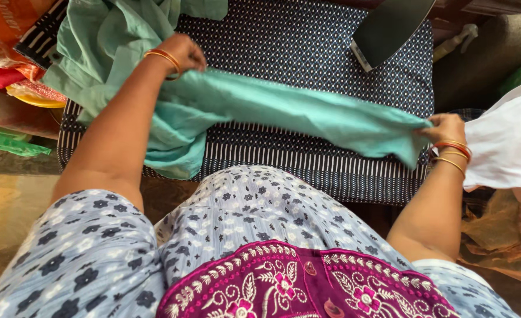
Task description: The person irons a light green garment on a patterned ironing board. They repeatedly smooth the fabric with their hands and pass the iron over different sections, occasionally lifting and repositioning the garment to continue ironing.
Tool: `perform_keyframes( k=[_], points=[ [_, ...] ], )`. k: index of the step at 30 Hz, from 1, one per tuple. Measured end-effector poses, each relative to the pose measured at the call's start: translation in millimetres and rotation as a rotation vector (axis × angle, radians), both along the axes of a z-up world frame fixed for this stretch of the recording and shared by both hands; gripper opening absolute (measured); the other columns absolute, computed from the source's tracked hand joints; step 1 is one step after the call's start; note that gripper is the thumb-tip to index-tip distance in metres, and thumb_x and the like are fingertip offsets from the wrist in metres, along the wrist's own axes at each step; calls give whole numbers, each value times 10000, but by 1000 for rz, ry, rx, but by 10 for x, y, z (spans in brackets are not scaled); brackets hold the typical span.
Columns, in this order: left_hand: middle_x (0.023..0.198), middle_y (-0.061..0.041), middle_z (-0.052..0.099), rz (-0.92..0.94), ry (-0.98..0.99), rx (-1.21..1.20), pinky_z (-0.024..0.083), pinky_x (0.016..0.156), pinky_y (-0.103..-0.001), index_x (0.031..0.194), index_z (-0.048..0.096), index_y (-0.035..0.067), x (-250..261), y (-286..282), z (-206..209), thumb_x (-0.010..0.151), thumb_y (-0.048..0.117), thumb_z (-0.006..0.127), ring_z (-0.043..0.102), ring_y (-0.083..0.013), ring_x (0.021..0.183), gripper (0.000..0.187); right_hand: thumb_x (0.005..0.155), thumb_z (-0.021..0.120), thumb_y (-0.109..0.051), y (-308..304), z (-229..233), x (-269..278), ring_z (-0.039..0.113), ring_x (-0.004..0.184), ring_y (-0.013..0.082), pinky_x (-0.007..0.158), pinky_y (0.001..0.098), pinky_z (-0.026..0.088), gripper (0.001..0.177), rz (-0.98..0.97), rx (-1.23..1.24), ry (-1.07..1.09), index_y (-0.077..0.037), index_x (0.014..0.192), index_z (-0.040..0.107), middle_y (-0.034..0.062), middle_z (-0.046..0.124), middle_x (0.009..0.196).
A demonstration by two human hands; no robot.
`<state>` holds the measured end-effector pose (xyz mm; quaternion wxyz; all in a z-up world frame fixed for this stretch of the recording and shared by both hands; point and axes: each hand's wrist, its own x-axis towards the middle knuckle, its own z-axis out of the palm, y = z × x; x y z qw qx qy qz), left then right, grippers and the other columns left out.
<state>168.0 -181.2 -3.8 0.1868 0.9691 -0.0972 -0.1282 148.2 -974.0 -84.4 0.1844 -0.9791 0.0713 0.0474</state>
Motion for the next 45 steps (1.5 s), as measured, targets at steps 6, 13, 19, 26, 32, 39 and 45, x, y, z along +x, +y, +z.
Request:
perform_keyframes(
  k=[6,13,19,26,32,39,45],
  points=[
    [1244,-34,556,192,-912,504,482,912,-507,1201,665,244,-331,-781,103,840,296,806,554,-307,1153,391,694,859,-175,725,-86,-84,591,1108,503,903,550,496,620,-259,-191,-462,-68,1248,601,258,588,1247],
    [1195,-104,522,55,-522,335,461,872,-585,1290,553,140,-1470,-1215,-171,604,398,831,537,-340,1127,783,888,874,-481,814,-600,-256,592,1072,547,910,584,490,749,-496,-118,-313,76,1223,503,396,549,1236],
    [1209,-69,537,-198,-379,198,545,950,-423,1409,618,307,-1489,-420,-205,970,1,628,593,-293,1117,535,695,934,-77,892,-500,-269,652,934,325,800,430,528,699,-768,468,-379,-63,1234,490,188,629,1104],
    [1209,-71,550,-218,36,171,541,939,-403,1386,582,369,-1548,-148,746,678,-80,676,612,-283,1113,843,693,914,4,610,-248,-716,664,783,202,637,348,550,694,-642,760,-304,-107,1240,501,80,624,1017],
    [1359,-87,555,-238,493,402,439,1110,-469,1431,532,393,-1579,-361,773,747,425,887,543,-337,1274,772,647,919,-90,887,2,-1020,591,1041,392,916,497,491,567,-400,-10,-251,-51,1114,599,186,610,1079],
    [1204,-181,667,-46,-108,50,492,1002,-497,1201,731,141,-1033,-1413,325,886,366,728,619,-417,1139,387,846,669,-6,1046,55,-331,515,1228,362,976,492,461,312,-195,-164,-481,-145,1119,730,123,590,1318],
    [1561,-118,360,184,-223,174,169,1154,-719,1463,492,166,-916,-1861,-539,820,562,719,273,-408,1460,788,960,607,-106,1252,-618,-75,422,1355,361,1055,558,325,368,-155,-136,-528,-180,1316,662,119,534,1446]
  ],
)
